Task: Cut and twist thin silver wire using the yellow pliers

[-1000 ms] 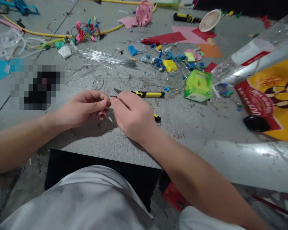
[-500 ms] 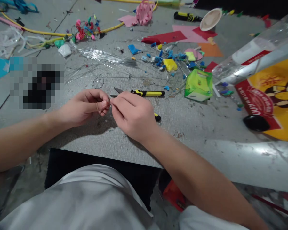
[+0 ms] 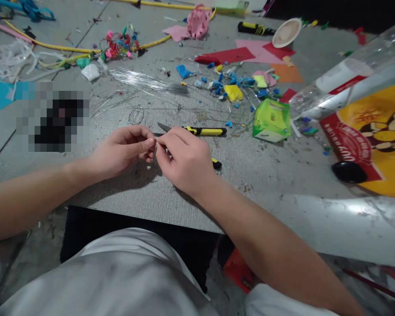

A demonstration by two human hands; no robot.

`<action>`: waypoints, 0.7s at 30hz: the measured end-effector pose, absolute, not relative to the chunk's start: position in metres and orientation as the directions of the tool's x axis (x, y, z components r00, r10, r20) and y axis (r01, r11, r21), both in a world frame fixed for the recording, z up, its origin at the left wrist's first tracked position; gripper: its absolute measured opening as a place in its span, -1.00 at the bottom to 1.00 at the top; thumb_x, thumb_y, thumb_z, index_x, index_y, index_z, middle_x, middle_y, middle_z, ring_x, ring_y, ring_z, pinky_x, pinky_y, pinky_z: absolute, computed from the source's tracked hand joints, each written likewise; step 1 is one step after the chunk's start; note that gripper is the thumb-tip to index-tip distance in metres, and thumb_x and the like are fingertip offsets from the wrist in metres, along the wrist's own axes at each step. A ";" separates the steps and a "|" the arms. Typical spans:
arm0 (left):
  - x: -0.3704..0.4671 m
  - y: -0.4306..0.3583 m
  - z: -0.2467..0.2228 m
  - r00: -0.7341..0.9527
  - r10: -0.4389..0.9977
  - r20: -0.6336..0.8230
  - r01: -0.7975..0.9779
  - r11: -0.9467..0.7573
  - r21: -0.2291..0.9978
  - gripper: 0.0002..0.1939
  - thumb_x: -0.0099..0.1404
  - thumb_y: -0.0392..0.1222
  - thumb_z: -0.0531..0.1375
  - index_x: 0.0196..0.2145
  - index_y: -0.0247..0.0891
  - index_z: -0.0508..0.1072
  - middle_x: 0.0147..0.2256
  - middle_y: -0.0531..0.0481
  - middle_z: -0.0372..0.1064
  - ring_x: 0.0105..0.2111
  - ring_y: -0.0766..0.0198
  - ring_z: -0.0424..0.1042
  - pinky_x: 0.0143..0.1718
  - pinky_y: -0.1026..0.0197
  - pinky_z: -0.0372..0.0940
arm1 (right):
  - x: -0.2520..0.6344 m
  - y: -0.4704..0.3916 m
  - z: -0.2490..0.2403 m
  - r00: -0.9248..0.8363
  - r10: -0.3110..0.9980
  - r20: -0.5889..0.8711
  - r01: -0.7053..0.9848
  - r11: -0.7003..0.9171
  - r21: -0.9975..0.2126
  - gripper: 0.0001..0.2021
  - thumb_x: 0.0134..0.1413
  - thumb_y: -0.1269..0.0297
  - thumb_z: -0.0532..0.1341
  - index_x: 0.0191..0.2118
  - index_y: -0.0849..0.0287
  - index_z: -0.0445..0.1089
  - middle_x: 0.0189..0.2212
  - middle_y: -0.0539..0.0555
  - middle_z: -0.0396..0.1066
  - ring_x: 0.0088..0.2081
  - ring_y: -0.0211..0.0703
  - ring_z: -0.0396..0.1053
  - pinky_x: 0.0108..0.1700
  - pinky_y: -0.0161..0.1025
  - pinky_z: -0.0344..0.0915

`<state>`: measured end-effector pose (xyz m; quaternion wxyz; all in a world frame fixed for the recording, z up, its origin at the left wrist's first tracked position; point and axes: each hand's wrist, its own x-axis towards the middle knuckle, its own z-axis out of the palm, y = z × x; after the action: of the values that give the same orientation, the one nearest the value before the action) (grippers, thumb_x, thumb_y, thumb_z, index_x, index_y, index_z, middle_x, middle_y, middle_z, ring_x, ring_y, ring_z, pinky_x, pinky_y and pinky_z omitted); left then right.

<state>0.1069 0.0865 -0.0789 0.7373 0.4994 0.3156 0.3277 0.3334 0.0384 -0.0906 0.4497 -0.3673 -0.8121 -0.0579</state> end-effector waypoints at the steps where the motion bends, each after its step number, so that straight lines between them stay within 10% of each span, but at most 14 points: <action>1: 0.107 0.086 -0.079 0.582 0.801 -0.145 -0.162 0.289 0.944 -0.54 0.49 0.03 0.78 -0.23 -0.20 0.63 -0.33 0.01 0.62 -0.30 0.24 0.63 -0.20 0.20 0.55 | 0.334 0.039 -0.091 -0.324 0.547 0.772 0.656 0.718 -0.233 -0.78 0.67 0.51 0.32 -0.04 0.02 0.58 -0.22 0.04 0.68 -0.24 -0.04 0.68 -0.14 -0.14 0.59; 13: 0.109 0.087 -0.082 0.539 0.818 -0.199 -0.146 0.323 0.935 -0.60 0.56 -0.09 0.69 -0.26 -0.21 0.60 -0.35 0.02 0.56 -0.33 0.25 0.60 -0.19 0.19 0.53 | 0.338 0.038 -0.091 -0.353 0.647 0.676 0.632 0.698 -0.338 -0.79 0.68 0.51 0.32 -0.01 0.04 0.64 -0.15 0.09 0.72 -0.16 0.00 0.67 -0.09 -0.11 0.51; 21: 0.103 0.086 -0.078 0.592 0.785 -0.181 -0.088 0.287 0.954 -0.64 0.56 -0.11 0.67 -0.28 -0.21 0.63 -0.37 0.02 0.51 -0.34 0.23 0.55 -0.17 0.13 0.56 | 0.354 0.038 -0.078 -0.557 0.635 0.535 0.661 0.729 -0.177 -0.76 0.83 0.36 0.20 0.01 0.02 0.61 -0.13 0.13 0.67 -0.16 0.07 0.62 -0.11 -0.04 0.48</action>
<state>0.1035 0.0855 -0.0784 0.7276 0.5162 0.3377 0.3002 0.3538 0.0382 -0.0784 0.2942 -0.3672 -0.8821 -0.0220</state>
